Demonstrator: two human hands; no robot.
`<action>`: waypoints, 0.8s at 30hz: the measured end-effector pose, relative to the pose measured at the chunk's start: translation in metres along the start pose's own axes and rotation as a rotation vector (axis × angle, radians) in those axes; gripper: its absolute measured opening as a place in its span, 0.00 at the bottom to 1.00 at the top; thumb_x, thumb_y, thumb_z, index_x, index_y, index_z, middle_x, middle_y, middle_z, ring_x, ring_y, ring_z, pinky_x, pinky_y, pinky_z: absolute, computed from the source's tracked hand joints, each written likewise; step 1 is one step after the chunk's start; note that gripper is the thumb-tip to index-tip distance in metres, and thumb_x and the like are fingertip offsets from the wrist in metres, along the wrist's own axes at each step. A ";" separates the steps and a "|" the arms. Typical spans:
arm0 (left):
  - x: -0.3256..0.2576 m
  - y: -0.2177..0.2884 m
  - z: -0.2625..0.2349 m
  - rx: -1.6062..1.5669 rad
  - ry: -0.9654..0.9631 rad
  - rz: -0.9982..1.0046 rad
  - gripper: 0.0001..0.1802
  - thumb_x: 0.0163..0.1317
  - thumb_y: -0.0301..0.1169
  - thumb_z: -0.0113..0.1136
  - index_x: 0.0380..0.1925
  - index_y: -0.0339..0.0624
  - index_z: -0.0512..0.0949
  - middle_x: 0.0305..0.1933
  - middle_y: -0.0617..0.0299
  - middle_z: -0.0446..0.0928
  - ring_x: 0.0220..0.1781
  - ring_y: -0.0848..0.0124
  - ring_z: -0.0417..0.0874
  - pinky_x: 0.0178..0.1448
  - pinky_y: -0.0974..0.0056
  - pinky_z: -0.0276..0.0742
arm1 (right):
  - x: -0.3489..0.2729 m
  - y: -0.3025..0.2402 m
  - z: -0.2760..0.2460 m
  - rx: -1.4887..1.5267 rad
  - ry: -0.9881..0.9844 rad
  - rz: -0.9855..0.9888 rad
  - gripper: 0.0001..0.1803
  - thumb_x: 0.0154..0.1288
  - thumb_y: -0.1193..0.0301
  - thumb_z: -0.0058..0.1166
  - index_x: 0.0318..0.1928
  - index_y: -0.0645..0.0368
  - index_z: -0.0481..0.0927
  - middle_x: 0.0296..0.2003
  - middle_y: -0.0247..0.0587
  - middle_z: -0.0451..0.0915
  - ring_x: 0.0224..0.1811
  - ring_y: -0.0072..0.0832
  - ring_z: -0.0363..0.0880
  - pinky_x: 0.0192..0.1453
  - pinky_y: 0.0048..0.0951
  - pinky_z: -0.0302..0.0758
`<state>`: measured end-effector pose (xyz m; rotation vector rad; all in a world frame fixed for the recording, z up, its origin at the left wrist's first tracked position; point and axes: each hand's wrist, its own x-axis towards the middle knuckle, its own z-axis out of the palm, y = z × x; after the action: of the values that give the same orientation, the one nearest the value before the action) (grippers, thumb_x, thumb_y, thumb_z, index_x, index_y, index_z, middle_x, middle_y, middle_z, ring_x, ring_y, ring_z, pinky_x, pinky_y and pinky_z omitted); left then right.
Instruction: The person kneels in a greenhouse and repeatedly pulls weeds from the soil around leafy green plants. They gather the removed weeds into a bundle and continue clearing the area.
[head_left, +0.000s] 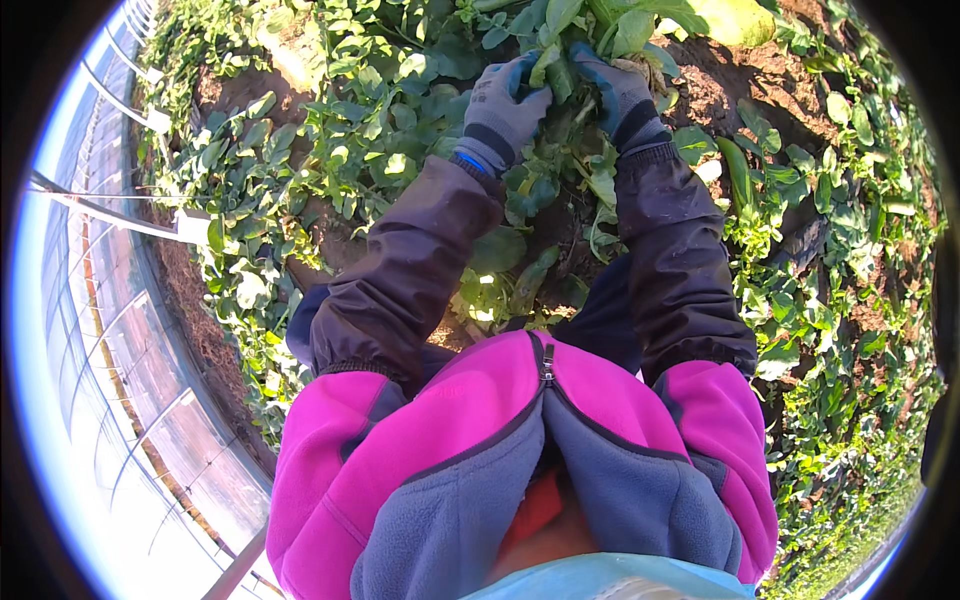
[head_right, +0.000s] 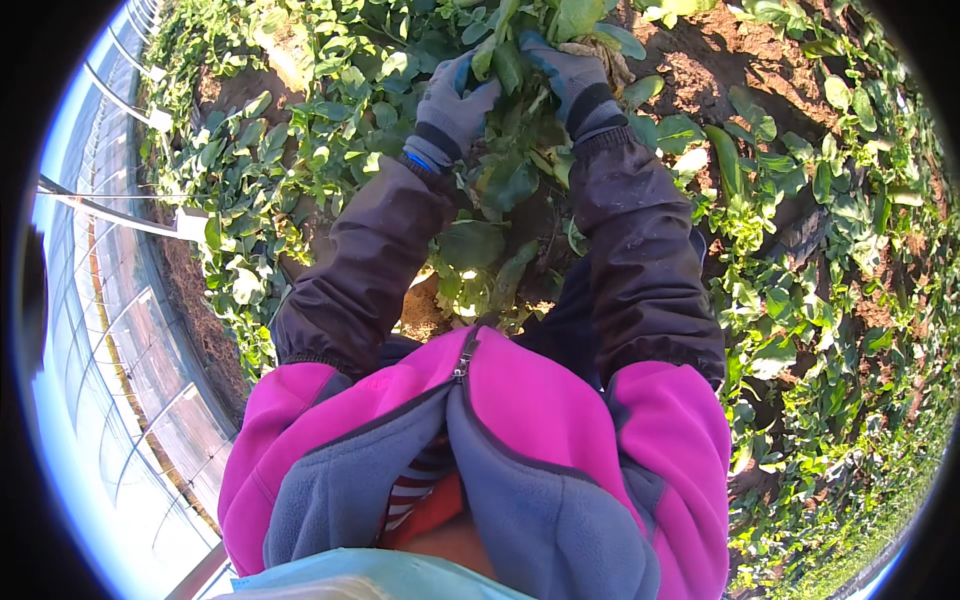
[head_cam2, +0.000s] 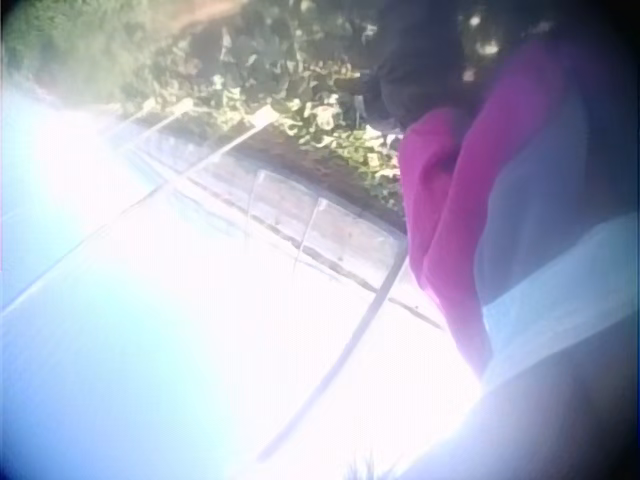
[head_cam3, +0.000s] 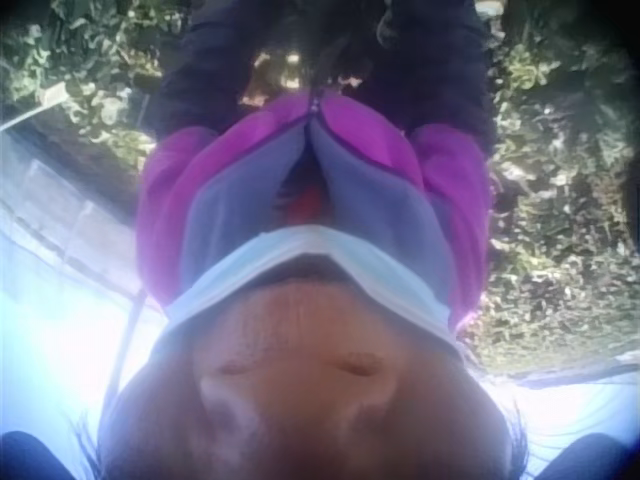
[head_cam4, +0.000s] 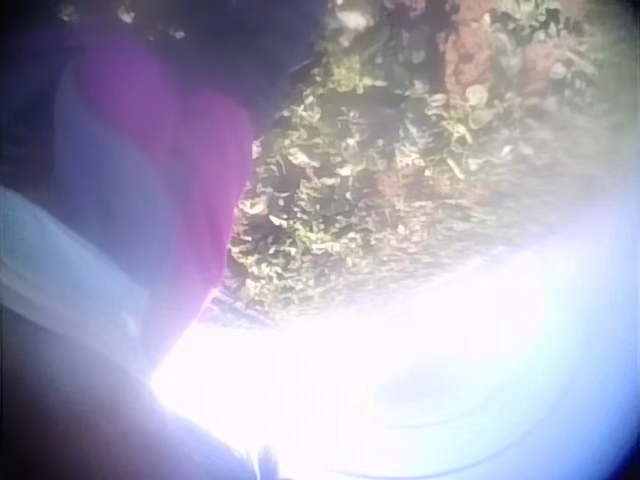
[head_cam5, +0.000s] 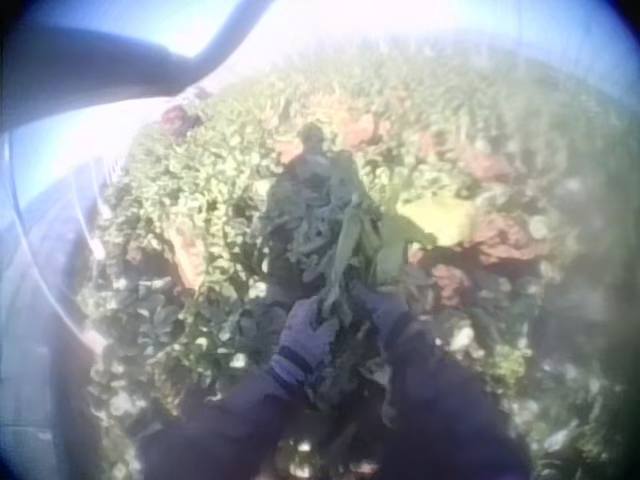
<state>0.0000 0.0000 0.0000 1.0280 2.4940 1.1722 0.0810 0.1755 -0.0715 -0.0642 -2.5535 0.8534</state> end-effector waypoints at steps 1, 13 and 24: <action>-0.002 0.009 0.007 0.121 -0.020 -0.055 0.45 0.45 0.49 0.68 0.59 0.34 0.64 0.58 0.47 0.66 0.61 0.57 0.68 0.63 0.59 0.65 | 0.006 -0.009 0.001 0.062 0.102 -0.118 0.30 0.55 0.82 0.53 0.60 0.54 0.69 0.54 0.45 0.74 0.54 0.29 0.74 0.56 0.26 0.72; 0.002 -0.007 -0.040 0.376 0.053 -0.171 0.43 0.39 0.49 0.66 0.58 0.45 0.66 0.52 0.51 0.75 0.54 0.57 0.76 0.57 0.57 0.71 | 0.030 -0.072 0.027 2.127 -0.383 0.459 0.22 0.71 0.67 0.38 0.63 0.60 0.60 0.61 0.40 0.65 0.62 0.34 0.65 0.71 0.35 0.52; -0.214 -0.245 -0.476 1.000 0.199 -0.650 0.38 0.50 0.44 0.66 0.59 0.44 0.63 0.61 0.50 0.66 0.59 0.58 0.72 0.60 0.56 0.70 | 0.021 0.012 0.032 1.471 -0.262 0.488 0.22 0.69 0.68 0.37 0.61 0.63 0.64 0.58 0.46 0.69 0.60 0.36 0.69 0.63 0.34 0.67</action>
<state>-0.1774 -0.5364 0.1128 0.1229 3.2099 -0.2209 0.0476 0.1716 -0.0928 -0.1133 -1.4802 2.7783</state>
